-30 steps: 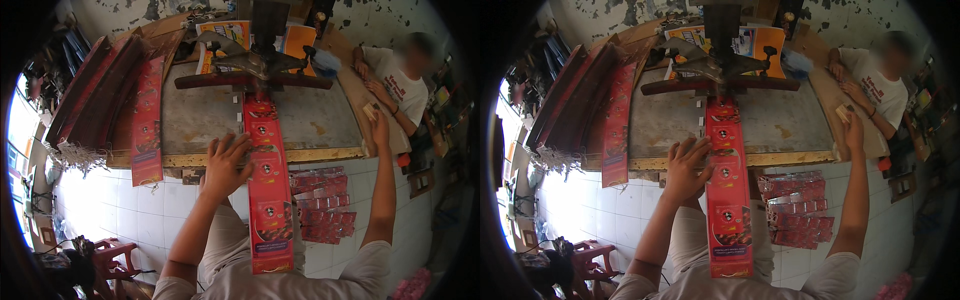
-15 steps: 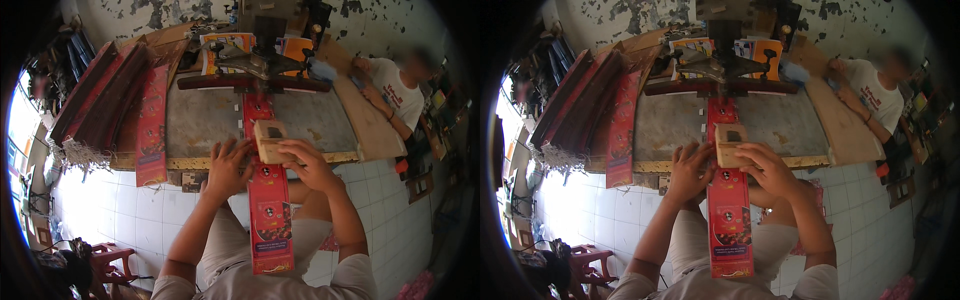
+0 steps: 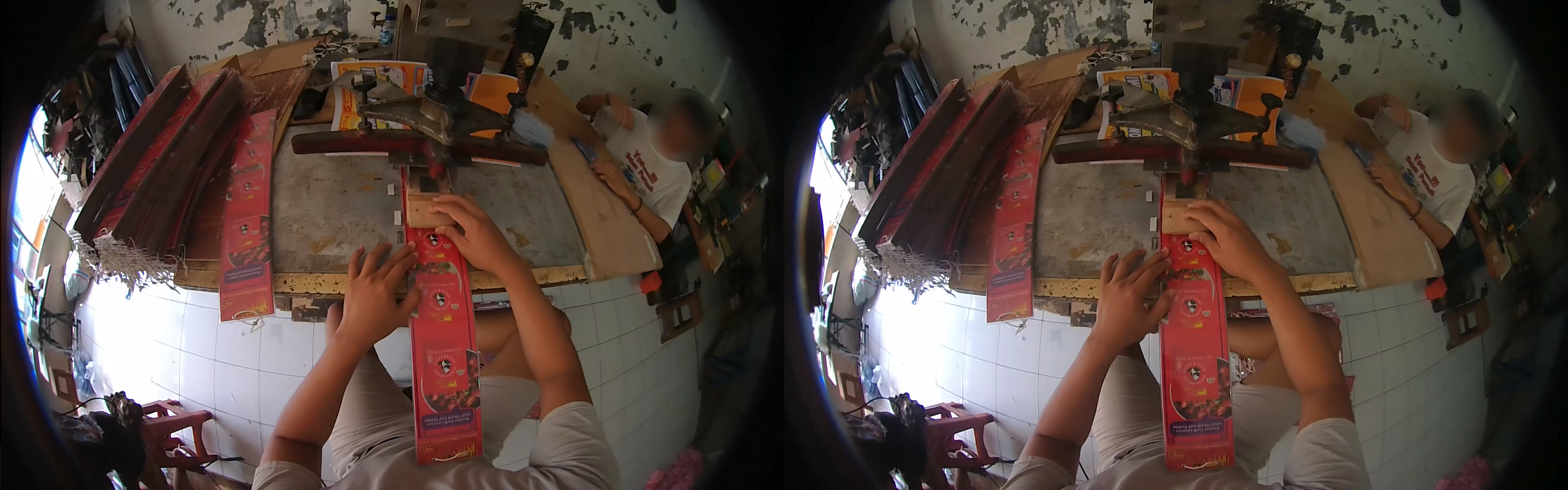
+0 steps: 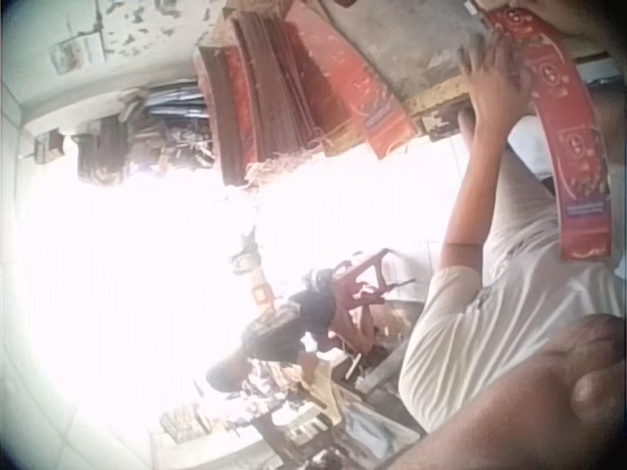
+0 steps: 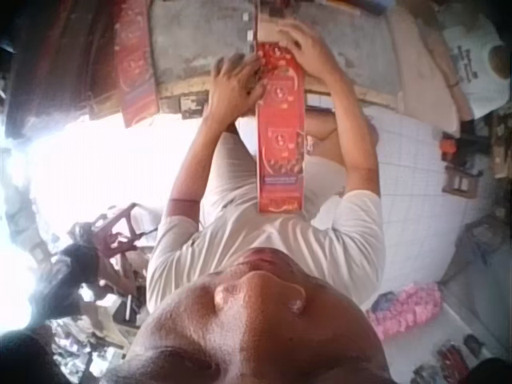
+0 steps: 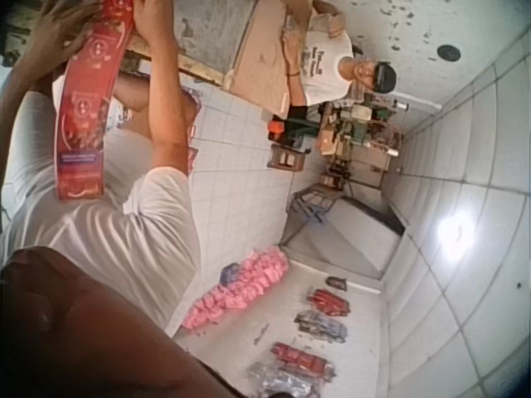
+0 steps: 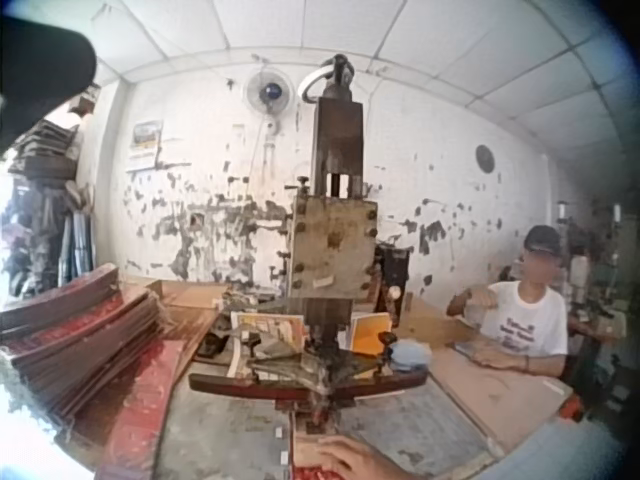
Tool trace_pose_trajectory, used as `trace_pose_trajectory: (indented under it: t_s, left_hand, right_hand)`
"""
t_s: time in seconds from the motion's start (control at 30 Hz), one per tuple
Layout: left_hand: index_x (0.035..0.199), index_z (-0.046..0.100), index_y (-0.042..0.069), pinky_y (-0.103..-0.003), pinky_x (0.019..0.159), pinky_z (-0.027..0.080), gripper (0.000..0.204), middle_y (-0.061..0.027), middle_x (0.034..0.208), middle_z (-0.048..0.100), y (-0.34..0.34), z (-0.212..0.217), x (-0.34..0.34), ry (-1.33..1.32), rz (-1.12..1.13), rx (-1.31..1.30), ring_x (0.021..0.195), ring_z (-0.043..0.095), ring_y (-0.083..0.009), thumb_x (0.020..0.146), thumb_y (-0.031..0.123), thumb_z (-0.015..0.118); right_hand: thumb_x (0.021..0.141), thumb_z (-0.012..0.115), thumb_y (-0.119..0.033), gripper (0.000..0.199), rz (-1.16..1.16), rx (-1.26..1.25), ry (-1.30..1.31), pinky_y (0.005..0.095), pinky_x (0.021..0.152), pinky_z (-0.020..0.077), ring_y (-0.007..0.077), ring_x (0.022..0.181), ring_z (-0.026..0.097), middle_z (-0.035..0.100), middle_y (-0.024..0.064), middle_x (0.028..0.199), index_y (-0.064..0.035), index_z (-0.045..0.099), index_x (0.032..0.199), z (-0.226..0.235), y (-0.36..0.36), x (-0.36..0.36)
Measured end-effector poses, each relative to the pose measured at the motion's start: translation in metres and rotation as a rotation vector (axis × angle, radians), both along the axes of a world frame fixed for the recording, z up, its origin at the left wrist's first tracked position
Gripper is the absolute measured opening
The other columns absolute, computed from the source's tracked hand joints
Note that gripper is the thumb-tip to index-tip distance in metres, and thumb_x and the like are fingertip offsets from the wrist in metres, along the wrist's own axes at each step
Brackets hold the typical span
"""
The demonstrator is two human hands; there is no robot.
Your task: The person uses a wooden block to apply pressure or a stamp to red packaging strips on a workbench, handling them one by one.
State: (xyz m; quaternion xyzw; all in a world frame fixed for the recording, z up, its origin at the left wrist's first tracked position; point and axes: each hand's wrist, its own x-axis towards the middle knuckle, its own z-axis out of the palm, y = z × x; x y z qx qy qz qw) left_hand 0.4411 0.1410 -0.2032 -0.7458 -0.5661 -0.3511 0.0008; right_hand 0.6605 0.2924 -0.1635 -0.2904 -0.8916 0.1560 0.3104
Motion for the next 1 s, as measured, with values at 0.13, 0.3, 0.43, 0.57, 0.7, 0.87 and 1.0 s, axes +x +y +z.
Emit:
trace_pose_trajectory:
  t_s: [0.13, 0.3, 0.43, 0.57, 0.7, 0.87, 1.0]
  left_hand:
    - [0.140, 0.072, 0.012, -0.063, 0.127, 0.032, 0.051, -0.0009, 0.153, 0.070, 0.001, 0.002, 0.001, -0.001, -0.009, -0.009, 0.147, 0.055, -0.0335, 0.093, 0.031, 0.077]
    - [0.140, 0.072, 0.012, -0.063, 0.126, 0.032, 0.053, 0.0001, 0.155, 0.069, -0.001, 0.005, -0.001, -0.006, -0.003, -0.034, 0.148, 0.055, -0.0341, 0.091, 0.029, 0.079]
    - [0.140, 0.072, 0.011, -0.064, 0.126, 0.033, 0.054, 0.0009, 0.156, 0.069, -0.003, 0.009, 0.000, -0.019, -0.010, -0.049, 0.148, 0.055, -0.0342, 0.089, 0.027, 0.081]
    - [0.140, 0.072, 0.011, -0.063, 0.126, 0.033, 0.054, 0.0012, 0.155, 0.069, -0.003, 0.009, 0.001, -0.029, -0.015, -0.050, 0.147, 0.055, -0.0336, 0.089, 0.028, 0.081]
    - [0.141, 0.071, 0.011, -0.062, 0.125, 0.034, 0.055, 0.0010, 0.155, 0.069, -0.003, 0.009, 0.000, 0.000, -0.010, -0.036, 0.146, 0.056, -0.0334, 0.090, 0.029, 0.081]
    - [0.144, 0.070, 0.011, -0.058, 0.124, 0.036, 0.052, -0.0007, 0.156, 0.068, -0.001, 0.002, 0.001, -0.005, -0.022, 0.016, 0.147, 0.056, -0.0335, 0.095, 0.025, 0.076]
    - [0.146, 0.070, 0.011, -0.057, 0.125, 0.034, 0.048, -0.0037, 0.160, 0.065, -0.012, -0.013, 0.003, -0.049, 0.003, 0.036, 0.152, 0.053, -0.0332, 0.100, 0.021, 0.068]
  right_hand:
    - [0.097, 0.079, -0.007, 0.037, 0.005, 0.029, 0.038, 0.0474, 0.112, 0.0536, 0.0366, 0.136, 0.061, 0.064, 0.0115, 0.146, -0.0057, 0.069, 0.132, -0.002, 0.001, 0.001]
    - [0.093, 0.085, -0.012, 0.033, -0.081, 0.097, 0.084, 0.0467, 0.107, 0.0554, 0.0346, 0.129, 0.065, 0.065, 0.0104, 0.136, -0.0060, 0.073, 0.124, -0.001, -0.003, -0.002]
    - [0.091, 0.089, -0.014, 0.037, -0.112, 0.094, 0.113, 0.0459, 0.103, 0.0563, 0.0345, 0.123, 0.067, 0.064, 0.0102, 0.129, -0.0060, 0.073, 0.123, -0.006, 0.002, 0.000]
    - [0.090, 0.090, -0.016, 0.039, -0.122, 0.036, 0.136, 0.0461, 0.101, 0.0574, 0.0353, 0.121, 0.068, 0.065, 0.0112, 0.130, -0.0055, 0.072, 0.122, -0.007, 0.004, 0.001]
    - [0.090, 0.091, -0.017, 0.039, -0.167, 0.030, 0.173, 0.0464, 0.100, 0.0581, 0.0374, 0.120, 0.070, 0.068, 0.0130, 0.131, -0.0041, 0.071, 0.122, -0.007, 0.000, 0.000]
    - [0.088, 0.093, -0.014, 0.041, -0.159, 0.080, 0.200, 0.0442, 0.100, 0.0584, 0.0357, 0.117, 0.073, 0.072, 0.0141, 0.129, -0.0026, 0.070, 0.121, -0.017, -0.001, 0.002]
    - [0.090, 0.092, -0.018, 0.040, -0.069, 0.002, 0.164, 0.0447, 0.103, 0.0581, 0.0352, 0.122, 0.072, 0.073, 0.0146, 0.132, -0.0033, 0.071, 0.120, -0.009, -0.038, 0.027]
